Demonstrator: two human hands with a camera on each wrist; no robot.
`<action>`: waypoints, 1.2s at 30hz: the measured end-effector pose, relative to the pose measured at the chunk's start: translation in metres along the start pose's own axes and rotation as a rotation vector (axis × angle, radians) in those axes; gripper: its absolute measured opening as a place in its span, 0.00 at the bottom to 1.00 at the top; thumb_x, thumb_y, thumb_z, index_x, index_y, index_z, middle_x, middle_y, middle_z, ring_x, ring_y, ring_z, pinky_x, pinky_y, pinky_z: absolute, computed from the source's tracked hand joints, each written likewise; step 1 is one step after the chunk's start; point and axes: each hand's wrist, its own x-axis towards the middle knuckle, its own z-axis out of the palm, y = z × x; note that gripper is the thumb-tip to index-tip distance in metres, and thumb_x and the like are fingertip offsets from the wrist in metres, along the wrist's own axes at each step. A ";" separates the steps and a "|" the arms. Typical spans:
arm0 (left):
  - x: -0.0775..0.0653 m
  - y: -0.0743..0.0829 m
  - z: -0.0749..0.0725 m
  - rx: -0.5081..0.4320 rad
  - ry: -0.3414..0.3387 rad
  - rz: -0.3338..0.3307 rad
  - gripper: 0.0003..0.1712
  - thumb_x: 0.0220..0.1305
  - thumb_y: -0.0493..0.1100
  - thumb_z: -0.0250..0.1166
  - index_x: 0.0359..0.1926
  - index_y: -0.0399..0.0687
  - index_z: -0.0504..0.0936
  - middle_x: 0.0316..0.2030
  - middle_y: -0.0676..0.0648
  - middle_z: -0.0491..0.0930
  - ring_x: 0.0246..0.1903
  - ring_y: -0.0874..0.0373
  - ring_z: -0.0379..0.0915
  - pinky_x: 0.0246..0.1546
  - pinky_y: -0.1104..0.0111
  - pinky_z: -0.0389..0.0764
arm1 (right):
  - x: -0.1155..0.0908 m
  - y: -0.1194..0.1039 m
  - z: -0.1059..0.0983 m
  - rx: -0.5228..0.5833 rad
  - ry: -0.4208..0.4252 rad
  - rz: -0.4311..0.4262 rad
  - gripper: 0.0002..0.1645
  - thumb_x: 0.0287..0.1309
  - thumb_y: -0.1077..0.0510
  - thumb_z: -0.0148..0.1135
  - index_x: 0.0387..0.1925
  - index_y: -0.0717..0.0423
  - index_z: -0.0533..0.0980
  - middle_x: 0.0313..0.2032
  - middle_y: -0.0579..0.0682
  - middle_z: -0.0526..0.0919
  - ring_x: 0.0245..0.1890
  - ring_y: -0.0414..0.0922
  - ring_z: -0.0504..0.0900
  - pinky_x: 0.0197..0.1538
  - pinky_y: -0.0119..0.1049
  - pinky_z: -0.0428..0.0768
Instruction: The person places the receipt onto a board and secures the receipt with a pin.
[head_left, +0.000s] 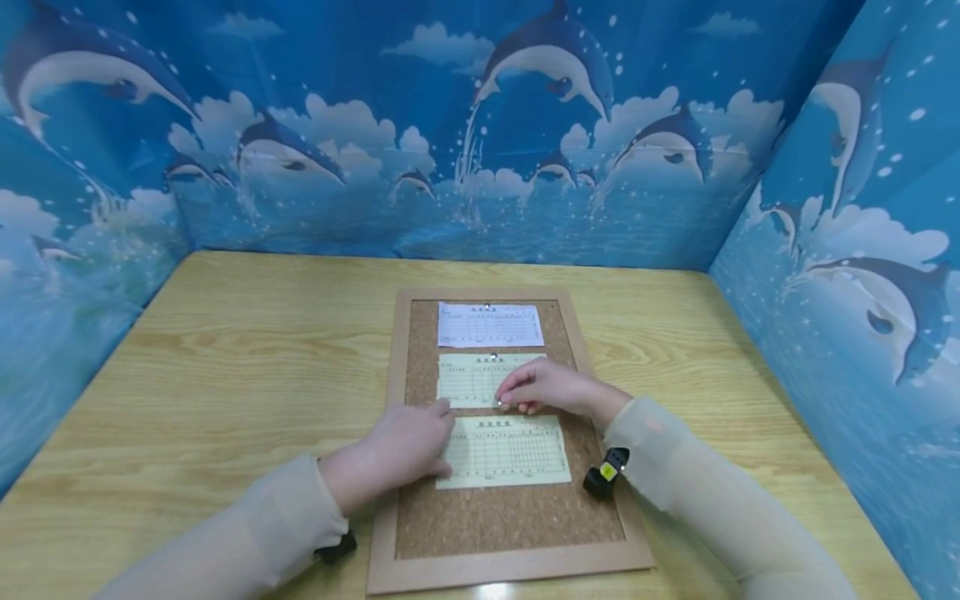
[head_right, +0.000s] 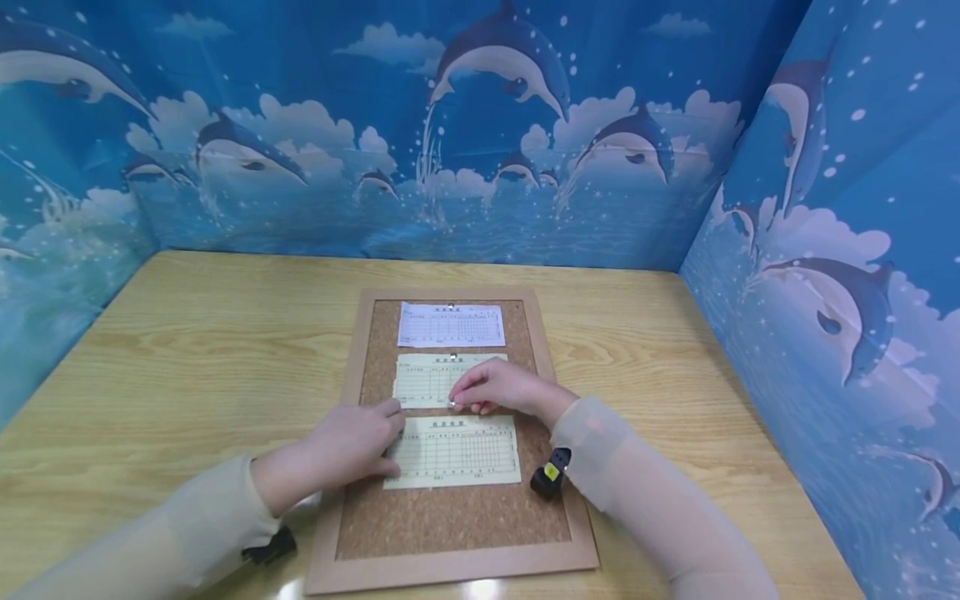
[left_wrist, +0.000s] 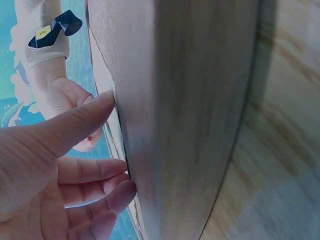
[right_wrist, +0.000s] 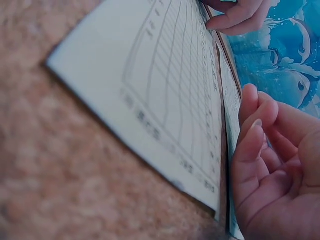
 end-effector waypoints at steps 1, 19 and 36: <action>0.000 0.000 0.000 -0.002 0.002 0.001 0.34 0.43 0.60 0.72 0.43 0.39 0.80 0.39 0.46 0.77 0.30 0.55 0.77 0.25 0.63 0.78 | 0.000 0.000 0.000 0.002 -0.004 0.001 0.10 0.60 0.59 0.59 0.39 0.61 0.81 0.32 0.50 0.84 0.25 0.38 0.76 0.30 0.30 0.77; 0.000 0.000 0.001 0.005 0.002 -0.001 0.33 0.42 0.60 0.72 0.42 0.39 0.80 0.38 0.47 0.76 0.27 0.55 0.76 0.23 0.63 0.78 | -0.001 -0.003 0.004 -0.046 -0.035 -0.010 0.09 0.59 0.58 0.62 0.37 0.59 0.82 0.31 0.48 0.83 0.24 0.38 0.74 0.29 0.30 0.76; 0.000 -0.001 0.001 0.008 0.004 0.003 0.34 0.44 0.60 0.72 0.45 0.38 0.80 0.44 0.44 0.77 0.30 0.53 0.78 0.26 0.61 0.79 | -0.002 -0.009 0.008 -0.129 -0.025 0.012 0.08 0.59 0.59 0.61 0.35 0.57 0.83 0.22 0.46 0.79 0.20 0.38 0.71 0.24 0.28 0.70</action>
